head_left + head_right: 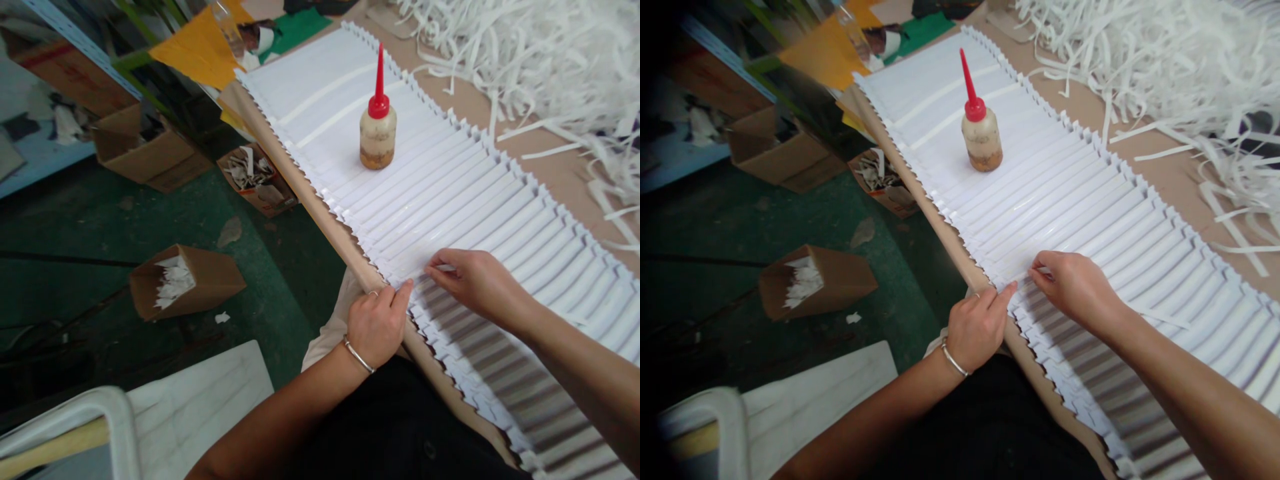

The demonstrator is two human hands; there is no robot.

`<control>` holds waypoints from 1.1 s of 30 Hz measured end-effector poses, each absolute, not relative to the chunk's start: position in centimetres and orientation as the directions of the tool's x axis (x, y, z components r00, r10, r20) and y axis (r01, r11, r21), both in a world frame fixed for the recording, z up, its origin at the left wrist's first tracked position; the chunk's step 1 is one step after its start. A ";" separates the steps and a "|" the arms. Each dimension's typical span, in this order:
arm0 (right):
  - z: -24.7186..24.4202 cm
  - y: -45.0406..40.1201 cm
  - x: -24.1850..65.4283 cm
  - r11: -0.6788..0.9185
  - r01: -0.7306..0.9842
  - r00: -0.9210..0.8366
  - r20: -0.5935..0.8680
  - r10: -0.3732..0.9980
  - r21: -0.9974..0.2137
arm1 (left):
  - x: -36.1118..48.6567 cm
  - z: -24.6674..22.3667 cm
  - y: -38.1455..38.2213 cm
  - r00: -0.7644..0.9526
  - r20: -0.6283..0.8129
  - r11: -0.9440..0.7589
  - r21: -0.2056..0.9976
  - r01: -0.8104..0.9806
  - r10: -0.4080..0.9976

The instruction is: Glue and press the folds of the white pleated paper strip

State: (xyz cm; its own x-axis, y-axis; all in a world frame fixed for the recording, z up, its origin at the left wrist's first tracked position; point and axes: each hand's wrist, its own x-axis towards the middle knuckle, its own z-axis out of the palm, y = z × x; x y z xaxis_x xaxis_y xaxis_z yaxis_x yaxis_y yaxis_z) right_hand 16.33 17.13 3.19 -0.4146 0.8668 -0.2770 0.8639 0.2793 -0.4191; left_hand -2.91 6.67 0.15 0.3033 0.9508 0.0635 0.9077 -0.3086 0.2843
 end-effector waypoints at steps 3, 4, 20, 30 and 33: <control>3.4 17.7 17.3 0.302 0.865 -0.426 -0.265 0.865 -0.401 | -2.8 0.2 6.7 0.295 0.063 -0.300 0.281 0.911 0.953; 3.6 18.1 17.9 0.297 0.868 -0.419 -0.264 0.869 -0.398 | -2.8 0.2 6.7 0.292 0.067 -0.298 0.282 0.912 0.954; 3.4 25.3 26.0 0.120 0.948 -0.182 -0.191 0.965 -0.294 | -3.2 0.1 6.9 0.316 0.112 -0.335 0.281 0.899 0.942; 3.1 25.7 25.1 0.119 0.957 -0.183 -0.234 0.955 -0.265 | -3.3 -0.2 7.0 0.317 0.130 -0.343 0.306 0.888 0.939; 2.9 25.9 25.3 0.133 0.957 -0.193 -0.227 0.954 -0.256 | -3.4 -0.1 7.0 0.321 0.131 -0.346 0.315 0.884 0.938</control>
State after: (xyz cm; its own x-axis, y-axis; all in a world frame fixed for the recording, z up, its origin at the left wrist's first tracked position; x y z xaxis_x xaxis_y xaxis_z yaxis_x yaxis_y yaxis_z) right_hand 25.35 25.91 2.85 -0.1934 0.9544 -0.2273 0.9574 0.1329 -0.2564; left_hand -3.36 7.00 -0.13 0.3206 0.9381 0.1312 0.8837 -0.3460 0.3151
